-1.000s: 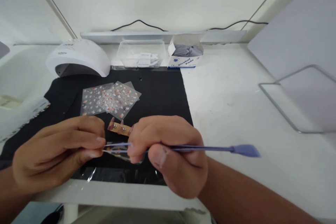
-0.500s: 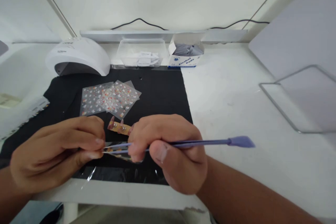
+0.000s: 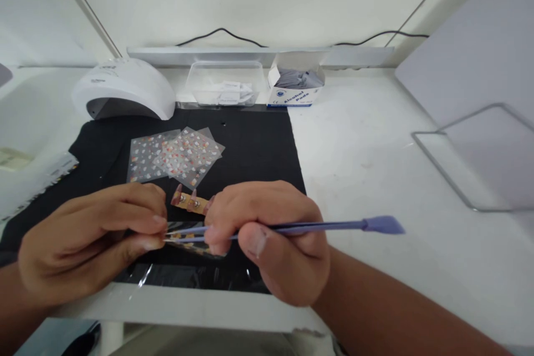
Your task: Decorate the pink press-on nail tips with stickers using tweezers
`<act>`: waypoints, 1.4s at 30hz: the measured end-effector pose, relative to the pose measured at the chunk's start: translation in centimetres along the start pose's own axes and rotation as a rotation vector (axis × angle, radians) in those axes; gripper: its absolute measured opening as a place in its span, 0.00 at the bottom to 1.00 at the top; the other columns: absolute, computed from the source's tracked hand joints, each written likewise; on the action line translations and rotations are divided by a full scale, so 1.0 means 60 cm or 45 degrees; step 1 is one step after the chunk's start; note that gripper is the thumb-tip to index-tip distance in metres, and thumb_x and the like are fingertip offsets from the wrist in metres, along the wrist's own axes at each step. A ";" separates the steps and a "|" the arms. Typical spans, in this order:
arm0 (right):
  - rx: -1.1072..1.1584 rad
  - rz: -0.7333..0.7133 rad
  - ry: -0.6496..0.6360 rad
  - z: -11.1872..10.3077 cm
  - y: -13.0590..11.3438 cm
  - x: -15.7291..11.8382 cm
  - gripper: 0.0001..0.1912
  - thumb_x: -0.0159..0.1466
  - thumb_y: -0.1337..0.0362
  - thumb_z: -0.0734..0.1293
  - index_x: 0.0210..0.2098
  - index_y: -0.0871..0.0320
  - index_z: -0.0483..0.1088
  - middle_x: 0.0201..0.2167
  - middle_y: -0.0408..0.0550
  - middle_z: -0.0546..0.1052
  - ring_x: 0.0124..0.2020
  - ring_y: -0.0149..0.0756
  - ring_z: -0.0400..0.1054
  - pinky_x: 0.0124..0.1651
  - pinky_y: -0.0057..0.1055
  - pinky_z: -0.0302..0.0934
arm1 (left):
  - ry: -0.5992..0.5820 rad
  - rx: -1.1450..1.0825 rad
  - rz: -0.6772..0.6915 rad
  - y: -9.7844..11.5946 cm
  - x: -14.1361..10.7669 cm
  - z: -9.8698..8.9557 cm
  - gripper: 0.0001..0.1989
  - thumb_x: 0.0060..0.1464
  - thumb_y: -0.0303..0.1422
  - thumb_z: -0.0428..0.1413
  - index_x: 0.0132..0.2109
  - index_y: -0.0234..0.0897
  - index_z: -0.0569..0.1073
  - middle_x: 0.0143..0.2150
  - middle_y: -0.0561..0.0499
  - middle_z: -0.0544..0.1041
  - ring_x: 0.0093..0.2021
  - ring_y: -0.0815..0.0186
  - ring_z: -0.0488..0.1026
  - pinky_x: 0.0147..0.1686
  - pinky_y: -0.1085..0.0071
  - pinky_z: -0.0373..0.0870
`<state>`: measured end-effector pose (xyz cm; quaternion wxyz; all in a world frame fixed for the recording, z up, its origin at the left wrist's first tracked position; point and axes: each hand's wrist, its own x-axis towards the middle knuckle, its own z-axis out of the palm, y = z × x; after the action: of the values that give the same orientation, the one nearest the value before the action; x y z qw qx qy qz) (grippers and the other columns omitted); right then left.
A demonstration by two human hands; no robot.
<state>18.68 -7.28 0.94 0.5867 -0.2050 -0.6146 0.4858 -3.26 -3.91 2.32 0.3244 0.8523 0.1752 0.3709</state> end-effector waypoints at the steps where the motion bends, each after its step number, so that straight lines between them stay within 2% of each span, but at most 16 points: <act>1: 0.004 -0.002 0.013 0.001 0.000 0.001 0.14 0.68 0.59 0.64 0.39 0.59 0.80 0.22 0.50 0.75 0.25 0.38 0.70 0.29 0.37 0.68 | 0.011 -0.002 -0.007 0.000 0.000 0.000 0.06 0.60 0.24 0.56 0.44 0.35 0.72 0.35 0.47 0.78 0.37 0.66 0.78 0.37 0.72 0.79; 8: -0.007 -0.021 0.025 0.001 0.002 0.002 0.13 0.68 0.60 0.64 0.42 0.59 0.79 0.23 0.49 0.75 0.26 0.36 0.70 0.29 0.35 0.67 | 0.077 -0.038 -0.078 -0.001 -0.001 0.004 0.06 0.59 0.25 0.58 0.44 0.37 0.74 0.37 0.47 0.80 0.36 0.67 0.78 0.35 0.73 0.77; 13: -0.006 -0.050 0.022 0.000 0.004 0.003 0.13 0.68 0.61 0.64 0.41 0.59 0.79 0.23 0.49 0.75 0.26 0.37 0.70 0.29 0.36 0.67 | 0.095 -0.086 -0.089 -0.002 -0.003 0.005 0.08 0.57 0.22 0.60 0.44 0.35 0.74 0.36 0.49 0.80 0.35 0.69 0.77 0.35 0.75 0.76; 19: -0.013 -0.034 0.059 0.002 0.004 0.003 0.12 0.67 0.60 0.65 0.40 0.59 0.80 0.23 0.49 0.75 0.25 0.37 0.70 0.30 0.36 0.67 | 0.121 -0.116 -0.156 -0.002 -0.005 0.006 0.08 0.57 0.24 0.60 0.44 0.37 0.75 0.37 0.50 0.81 0.35 0.68 0.77 0.32 0.74 0.75; 27: -0.009 -0.094 0.073 0.002 0.008 0.005 0.13 0.67 0.62 0.64 0.41 0.59 0.80 0.22 0.50 0.76 0.25 0.38 0.70 0.29 0.37 0.66 | 0.139 -0.206 -0.238 -0.005 -0.008 0.006 0.12 0.56 0.23 0.61 0.47 0.40 0.77 0.35 0.51 0.80 0.34 0.69 0.75 0.33 0.74 0.74; 33: -0.014 -0.139 0.065 0.002 0.012 0.009 0.13 0.67 0.62 0.64 0.41 0.59 0.80 0.23 0.51 0.76 0.25 0.39 0.69 0.30 0.38 0.66 | 0.164 -0.288 -0.245 -0.007 -0.007 0.007 0.12 0.55 0.22 0.61 0.46 0.38 0.77 0.32 0.52 0.78 0.30 0.71 0.73 0.30 0.76 0.72; 42: -0.004 -0.132 0.076 0.003 0.013 0.007 0.13 0.67 0.62 0.64 0.42 0.59 0.79 0.23 0.50 0.76 0.25 0.38 0.69 0.29 0.37 0.65 | 0.089 -0.288 -0.238 -0.008 -0.009 0.004 0.15 0.56 0.21 0.61 0.49 0.40 0.76 0.37 0.54 0.79 0.35 0.74 0.73 0.36 0.80 0.71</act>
<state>18.14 -6.65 0.54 0.6287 -0.1883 -0.6075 0.4474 -3.45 -3.95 1.56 0.4453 0.7768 0.2222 0.3860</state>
